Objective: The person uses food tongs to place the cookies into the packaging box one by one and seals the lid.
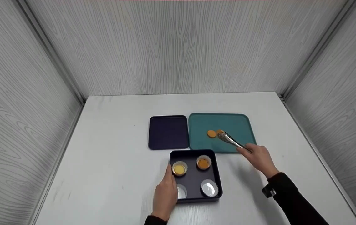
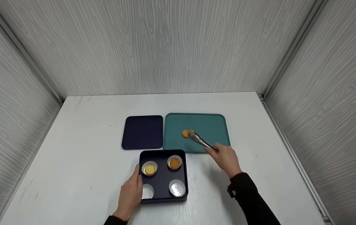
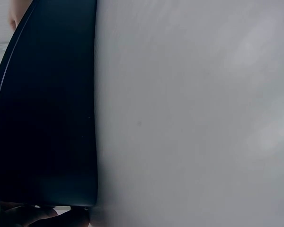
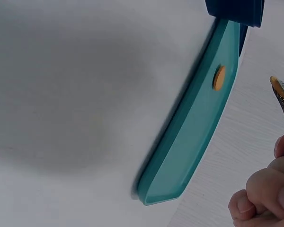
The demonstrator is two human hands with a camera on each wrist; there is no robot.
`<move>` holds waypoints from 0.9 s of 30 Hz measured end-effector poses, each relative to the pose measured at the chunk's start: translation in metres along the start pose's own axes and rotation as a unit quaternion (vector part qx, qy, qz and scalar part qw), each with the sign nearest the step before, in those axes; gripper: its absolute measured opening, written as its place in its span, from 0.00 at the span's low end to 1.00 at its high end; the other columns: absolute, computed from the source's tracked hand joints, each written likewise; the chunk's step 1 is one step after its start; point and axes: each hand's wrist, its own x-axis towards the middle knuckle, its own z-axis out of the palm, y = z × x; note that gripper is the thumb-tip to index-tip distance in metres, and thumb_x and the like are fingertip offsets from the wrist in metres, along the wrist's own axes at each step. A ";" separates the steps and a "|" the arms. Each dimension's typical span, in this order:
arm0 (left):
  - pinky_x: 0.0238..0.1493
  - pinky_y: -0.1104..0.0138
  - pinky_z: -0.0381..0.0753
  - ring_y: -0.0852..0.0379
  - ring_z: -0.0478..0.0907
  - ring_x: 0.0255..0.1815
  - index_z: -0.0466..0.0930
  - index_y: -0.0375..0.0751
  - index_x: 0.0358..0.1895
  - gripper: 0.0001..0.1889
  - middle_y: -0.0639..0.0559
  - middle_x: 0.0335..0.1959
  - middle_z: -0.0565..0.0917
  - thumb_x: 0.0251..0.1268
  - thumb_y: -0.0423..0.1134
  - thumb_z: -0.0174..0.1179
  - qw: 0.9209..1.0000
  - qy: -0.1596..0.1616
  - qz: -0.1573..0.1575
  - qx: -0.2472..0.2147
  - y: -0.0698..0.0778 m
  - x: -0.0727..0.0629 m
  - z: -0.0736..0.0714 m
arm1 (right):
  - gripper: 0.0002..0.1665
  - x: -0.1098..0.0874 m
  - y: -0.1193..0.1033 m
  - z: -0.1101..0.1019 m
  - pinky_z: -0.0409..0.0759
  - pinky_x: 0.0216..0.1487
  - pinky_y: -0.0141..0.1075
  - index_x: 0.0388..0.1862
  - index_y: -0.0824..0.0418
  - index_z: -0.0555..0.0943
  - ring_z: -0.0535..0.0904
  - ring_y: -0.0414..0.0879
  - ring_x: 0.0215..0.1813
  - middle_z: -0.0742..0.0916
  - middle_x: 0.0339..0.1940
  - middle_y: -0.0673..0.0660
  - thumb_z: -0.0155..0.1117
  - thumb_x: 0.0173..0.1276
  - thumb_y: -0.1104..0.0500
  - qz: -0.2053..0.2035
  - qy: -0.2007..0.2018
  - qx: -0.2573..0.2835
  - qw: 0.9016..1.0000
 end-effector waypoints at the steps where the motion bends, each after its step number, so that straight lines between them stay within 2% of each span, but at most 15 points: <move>1: 0.22 0.65 0.78 0.61 0.76 0.16 0.65 0.28 0.74 0.25 0.35 0.50 0.86 0.79 0.31 0.51 1.000 -0.001 0.000 0.000 0.000 0.000 0.000 | 0.25 0.000 -0.002 0.000 0.55 0.29 0.35 0.22 0.53 0.67 0.56 0.40 0.21 0.63 0.17 0.45 0.66 0.75 0.46 -0.003 -0.002 0.003 1.000; 8: 0.22 0.64 0.78 0.62 0.76 0.16 0.65 0.28 0.75 0.25 0.35 0.51 0.86 0.79 0.32 0.51 1.000 -0.006 -0.005 0.000 -0.001 0.000 0.001 | 0.27 -0.003 -0.009 0.001 0.54 0.29 0.34 0.22 0.54 0.65 0.53 0.36 0.22 0.60 0.18 0.44 0.66 0.74 0.45 -0.016 -0.024 0.034 0.999; 17: 0.22 0.64 0.78 0.61 0.76 0.16 0.65 0.28 0.74 0.25 0.36 0.51 0.86 0.79 0.31 0.52 1.000 -0.004 -0.003 0.006 -0.001 0.001 0.002 | 0.26 -0.004 -0.016 0.003 0.55 0.28 0.33 0.21 0.52 0.67 0.54 0.36 0.22 0.61 0.18 0.43 0.67 0.73 0.43 -0.028 -0.056 0.036 0.997; 23: 0.21 0.63 0.78 0.60 0.76 0.16 0.65 0.28 0.74 0.25 0.36 0.53 0.86 0.78 0.31 0.52 1.000 0.001 0.001 0.009 -0.001 0.001 0.002 | 0.29 -0.006 -0.019 0.002 0.55 0.27 0.32 0.20 0.51 0.63 0.54 0.36 0.22 0.60 0.18 0.43 0.67 0.72 0.41 -0.024 -0.083 0.054 0.995; 27: 0.19 0.65 0.76 0.62 0.74 0.14 0.65 0.28 0.74 0.25 0.36 0.45 0.87 0.78 0.31 0.52 1.000 0.011 0.007 0.003 -0.002 0.000 0.002 | 0.31 -0.008 -0.021 0.002 0.55 0.28 0.33 0.20 0.52 0.61 0.54 0.37 0.23 0.59 0.19 0.44 0.66 0.72 0.39 -0.018 -0.101 0.061 0.993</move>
